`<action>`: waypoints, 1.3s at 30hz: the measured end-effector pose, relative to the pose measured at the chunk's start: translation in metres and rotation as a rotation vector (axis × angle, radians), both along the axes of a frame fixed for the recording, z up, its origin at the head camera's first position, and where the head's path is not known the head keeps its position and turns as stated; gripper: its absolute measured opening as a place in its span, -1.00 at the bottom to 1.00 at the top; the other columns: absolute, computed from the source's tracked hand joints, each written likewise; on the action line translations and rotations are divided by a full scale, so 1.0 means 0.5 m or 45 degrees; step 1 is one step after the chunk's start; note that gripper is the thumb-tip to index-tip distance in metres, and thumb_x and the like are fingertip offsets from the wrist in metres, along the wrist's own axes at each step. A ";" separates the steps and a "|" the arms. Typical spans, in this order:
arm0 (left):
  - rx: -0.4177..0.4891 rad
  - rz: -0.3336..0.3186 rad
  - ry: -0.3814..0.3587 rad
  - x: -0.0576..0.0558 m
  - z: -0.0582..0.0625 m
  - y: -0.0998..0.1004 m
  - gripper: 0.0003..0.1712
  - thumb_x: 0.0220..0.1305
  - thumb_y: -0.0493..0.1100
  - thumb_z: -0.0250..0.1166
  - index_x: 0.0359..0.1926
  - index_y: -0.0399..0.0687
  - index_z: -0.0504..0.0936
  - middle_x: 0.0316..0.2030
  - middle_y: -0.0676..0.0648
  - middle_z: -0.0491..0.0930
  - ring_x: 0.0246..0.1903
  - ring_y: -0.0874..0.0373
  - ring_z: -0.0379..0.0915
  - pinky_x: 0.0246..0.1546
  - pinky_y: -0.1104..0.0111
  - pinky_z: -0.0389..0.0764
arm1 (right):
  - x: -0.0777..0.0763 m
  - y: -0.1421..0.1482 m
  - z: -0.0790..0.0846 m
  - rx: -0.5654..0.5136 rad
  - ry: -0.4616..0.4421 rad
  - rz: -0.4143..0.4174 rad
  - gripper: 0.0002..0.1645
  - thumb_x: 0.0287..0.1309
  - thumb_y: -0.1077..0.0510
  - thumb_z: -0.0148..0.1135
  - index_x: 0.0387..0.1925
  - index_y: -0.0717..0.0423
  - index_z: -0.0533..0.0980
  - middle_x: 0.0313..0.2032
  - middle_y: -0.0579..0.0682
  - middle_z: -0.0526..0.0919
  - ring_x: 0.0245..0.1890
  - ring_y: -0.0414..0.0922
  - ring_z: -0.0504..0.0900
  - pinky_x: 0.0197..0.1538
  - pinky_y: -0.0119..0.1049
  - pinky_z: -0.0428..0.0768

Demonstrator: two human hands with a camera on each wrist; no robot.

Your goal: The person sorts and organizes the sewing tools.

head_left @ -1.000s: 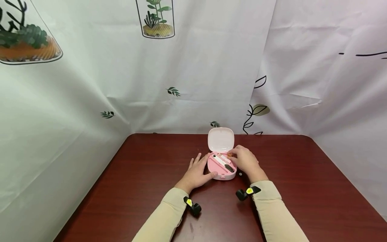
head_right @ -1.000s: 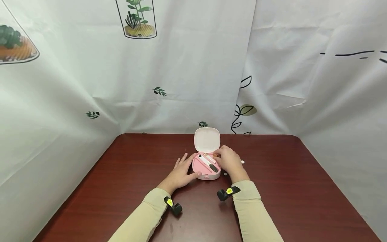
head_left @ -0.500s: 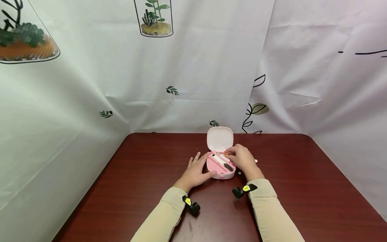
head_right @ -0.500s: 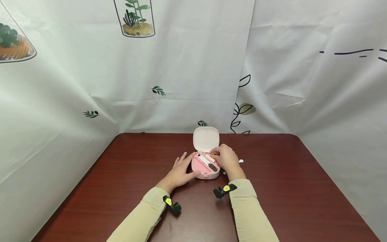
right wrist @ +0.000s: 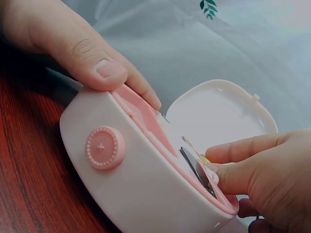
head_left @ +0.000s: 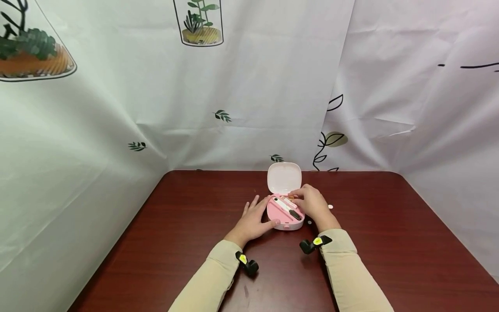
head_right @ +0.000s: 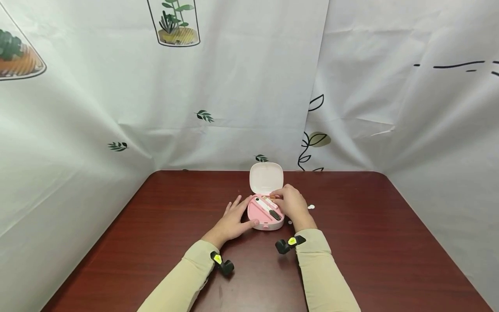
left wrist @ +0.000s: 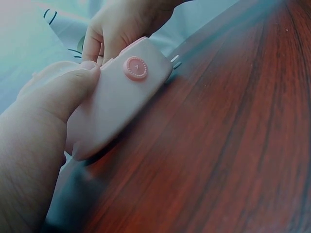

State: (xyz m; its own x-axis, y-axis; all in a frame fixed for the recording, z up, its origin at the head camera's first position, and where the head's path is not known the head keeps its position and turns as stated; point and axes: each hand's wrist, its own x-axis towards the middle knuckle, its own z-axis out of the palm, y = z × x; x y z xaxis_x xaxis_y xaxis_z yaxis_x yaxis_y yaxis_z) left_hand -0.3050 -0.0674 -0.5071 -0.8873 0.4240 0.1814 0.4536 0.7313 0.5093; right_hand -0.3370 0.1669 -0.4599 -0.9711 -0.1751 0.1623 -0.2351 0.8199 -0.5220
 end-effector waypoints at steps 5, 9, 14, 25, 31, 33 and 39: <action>0.002 -0.006 -0.006 0.001 0.002 0.002 0.01 0.29 0.44 0.14 0.61 0.16 0.06 0.55 0.06 0.12 0.58 -0.13 -0.24 0.49 -0.16 -0.24 | 0.001 0.003 -0.004 -0.007 0.001 0.016 -0.72 0.21 0.15 0.43 -0.04 -0.14 0.77 -0.23 0.02 0.54 -0.31 -0.06 0.47 -0.23 -0.20 0.48; 0.003 -0.008 -0.005 0.002 0.002 0.004 0.01 0.29 0.44 0.14 0.61 0.16 0.06 0.55 0.06 0.12 0.58 -0.13 -0.23 0.49 -0.16 -0.23 | 0.002 0.006 -0.003 0.011 0.003 0.032 -0.68 0.22 0.15 0.42 0.01 -0.17 0.75 -0.23 0.01 0.53 -0.32 -0.07 0.46 -0.25 -0.20 0.48; -0.002 -0.003 0.009 0.002 0.001 0.004 0.01 0.28 0.44 0.15 0.61 0.16 0.08 0.54 0.05 0.15 0.57 -0.14 -0.21 0.48 -0.18 -0.22 | 0.008 0.015 0.007 0.014 0.032 0.074 -0.54 0.24 0.18 0.38 0.18 -0.11 0.65 -0.21 0.01 0.56 -0.29 -0.06 0.51 -0.20 -0.14 0.53; -0.009 0.007 0.019 0.001 0.000 0.003 0.02 0.28 0.44 0.15 0.61 0.16 0.07 0.55 0.05 0.14 0.58 -0.12 -0.22 0.49 -0.16 -0.24 | 0.009 0.116 0.010 0.039 0.063 -0.061 -0.71 0.27 0.33 0.23 0.01 0.18 0.66 0.03 0.26 0.65 0.07 0.24 0.58 0.17 0.20 0.48; -0.009 0.019 0.017 0.001 -0.002 0.001 0.03 0.27 0.45 0.14 0.61 0.16 0.07 0.54 0.06 0.15 0.58 -0.10 -0.21 0.49 -0.14 -0.22 | 0.014 0.165 -0.009 0.140 -0.120 -0.097 -0.69 0.30 0.36 0.19 0.03 0.21 0.66 0.06 0.30 0.65 0.09 0.26 0.57 0.15 0.22 0.49; -0.009 0.020 0.014 0.001 -0.001 0.002 0.03 0.27 0.45 0.15 0.61 0.15 0.07 0.54 0.05 0.15 0.57 -0.11 -0.20 0.49 -0.14 -0.22 | 0.017 0.175 -0.015 0.151 -0.142 -0.096 -0.70 0.30 0.37 0.19 0.03 0.25 0.65 0.04 0.31 0.65 0.08 0.27 0.58 0.13 0.21 0.51; -0.014 0.021 0.012 0.002 0.000 0.003 0.02 0.28 0.43 0.16 0.61 0.16 0.07 0.54 0.05 0.14 0.58 -0.12 -0.21 0.49 -0.14 -0.24 | 0.019 0.192 -0.027 0.144 -0.140 -0.082 -0.78 0.30 0.34 0.24 -0.06 0.31 0.67 -0.09 0.29 0.69 -0.02 0.26 0.62 0.04 0.18 0.55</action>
State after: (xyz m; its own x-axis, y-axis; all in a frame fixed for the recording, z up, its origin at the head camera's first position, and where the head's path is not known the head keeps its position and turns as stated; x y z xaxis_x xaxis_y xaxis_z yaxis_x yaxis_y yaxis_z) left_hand -0.3041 -0.0661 -0.5073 -0.8924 0.4114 0.1853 0.4463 0.7442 0.4969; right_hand -0.3277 0.2629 -0.4736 -0.9917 -0.1228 0.0371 -0.1265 0.8866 -0.4449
